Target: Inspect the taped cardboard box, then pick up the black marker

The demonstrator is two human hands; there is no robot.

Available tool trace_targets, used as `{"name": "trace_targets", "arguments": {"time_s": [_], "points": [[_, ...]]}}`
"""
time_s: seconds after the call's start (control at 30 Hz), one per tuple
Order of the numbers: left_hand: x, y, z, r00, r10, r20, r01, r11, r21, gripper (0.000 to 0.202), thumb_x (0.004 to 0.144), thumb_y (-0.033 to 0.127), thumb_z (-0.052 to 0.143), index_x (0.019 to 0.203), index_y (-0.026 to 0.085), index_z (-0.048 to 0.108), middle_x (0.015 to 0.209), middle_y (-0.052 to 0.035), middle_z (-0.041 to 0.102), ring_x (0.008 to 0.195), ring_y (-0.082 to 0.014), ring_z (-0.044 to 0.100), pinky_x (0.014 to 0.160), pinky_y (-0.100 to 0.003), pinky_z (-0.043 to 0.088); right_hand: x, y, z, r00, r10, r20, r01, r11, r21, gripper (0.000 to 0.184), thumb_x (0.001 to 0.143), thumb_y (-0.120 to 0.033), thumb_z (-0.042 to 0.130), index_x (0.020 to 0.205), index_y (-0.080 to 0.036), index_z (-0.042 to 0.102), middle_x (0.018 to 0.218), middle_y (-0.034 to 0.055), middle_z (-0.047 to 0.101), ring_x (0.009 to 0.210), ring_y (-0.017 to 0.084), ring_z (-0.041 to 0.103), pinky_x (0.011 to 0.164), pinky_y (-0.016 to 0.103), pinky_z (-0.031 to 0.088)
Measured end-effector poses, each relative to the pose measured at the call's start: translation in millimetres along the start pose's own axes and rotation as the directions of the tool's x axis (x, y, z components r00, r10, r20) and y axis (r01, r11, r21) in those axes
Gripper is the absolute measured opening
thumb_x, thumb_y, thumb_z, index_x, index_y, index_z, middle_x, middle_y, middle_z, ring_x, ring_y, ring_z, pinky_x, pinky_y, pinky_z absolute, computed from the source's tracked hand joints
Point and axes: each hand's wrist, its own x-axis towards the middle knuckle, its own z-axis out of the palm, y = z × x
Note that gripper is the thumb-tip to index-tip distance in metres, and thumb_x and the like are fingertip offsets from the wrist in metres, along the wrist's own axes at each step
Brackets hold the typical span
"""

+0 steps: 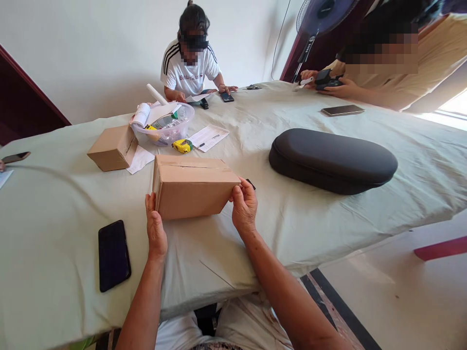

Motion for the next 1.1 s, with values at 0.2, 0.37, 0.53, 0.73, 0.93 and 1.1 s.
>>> {"name": "trace_targets", "arguments": {"time_s": [0.2,0.37,0.53,0.73,0.93,1.1], "points": [[-5,13,-1.6,0.992,0.119,0.037,-0.120,0.993,0.013,0.068,0.092,0.056,0.058,0.151,0.028,0.043,0.165,-0.0072,0.032,0.154,-0.0268,0.027,0.125,-0.040,0.025,3,2,0,1.000,0.015,0.017,-0.016,0.998,0.058,0.032,0.086,-0.047,0.066,0.108,-0.025,0.063,0.084,-0.0003,0.061,0.067,0.011,0.051,0.058,0.023,0.044],[-4,12,2.6,0.998,-0.003,-0.062,0.001,0.999,-0.038,0.066,0.092,0.057,0.057,0.148,0.024,0.048,0.152,-0.0108,0.052,0.144,-0.0283,0.045,0.120,-0.041,0.035,-2,-1,3,0.996,0.011,0.084,-0.011,1.000,-0.002,0.031,0.085,-0.048,0.067,0.103,-0.023,0.067,0.093,0.0030,0.066,0.078,0.015,0.058,0.066,0.027,0.049],[1,9,3.3,0.992,-0.049,-0.120,0.043,0.998,-0.053,0.059,0.094,0.055,0.055,0.143,0.022,0.054,0.144,-0.0107,0.058,0.136,-0.0254,0.053,0.117,-0.038,0.039,-7,-1,5,0.976,0.054,0.213,-0.032,0.994,-0.106,0.031,0.087,-0.046,0.066,0.109,-0.024,0.069,0.097,0.0036,0.067,0.083,0.015,0.060,0.076,0.031,0.052],[5,4,-0.8,0.986,-0.064,-0.153,0.066,0.998,0.014,0.057,0.096,0.058,0.049,0.138,0.021,0.057,0.137,-0.0109,0.063,0.129,-0.0237,0.058,0.112,-0.037,0.043,-10,-4,3,0.948,0.016,0.318,0.017,0.995,-0.100,0.046,0.086,-0.045,0.068,0.128,-0.029,0.062,0.113,0.0057,0.065,0.090,0.015,0.059,0.080,0.032,0.055],[4,7,-3.9,0.986,-0.085,-0.143,0.111,0.976,0.185,0.065,0.085,0.059,0.064,0.136,0.019,0.058,0.128,-0.0127,0.067,0.120,-0.0263,0.064,0.108,-0.040,0.047,-10,-6,2,0.948,0.019,0.316,0.028,0.989,-0.142,0.049,0.083,-0.049,0.071,0.127,-0.028,0.063,0.115,0.0068,0.063,0.091,0.017,0.057,0.074,0.031,0.055],[2,8,-3.5,0.987,-0.062,-0.152,0.098,0.965,0.242,0.068,0.080,0.058,0.069,0.134,0.018,0.057,0.125,-0.0136,0.067,0.120,-0.0276,0.063,0.106,-0.041,0.048,-12,-7,4,0.953,0.037,0.300,0.034,0.973,-0.228,0.050,0.085,-0.050,0.067,0.128,-0.026,0.061,0.120,0.0087,0.062,0.092,0.018,0.057,0.072,0.031,0.054]]}}
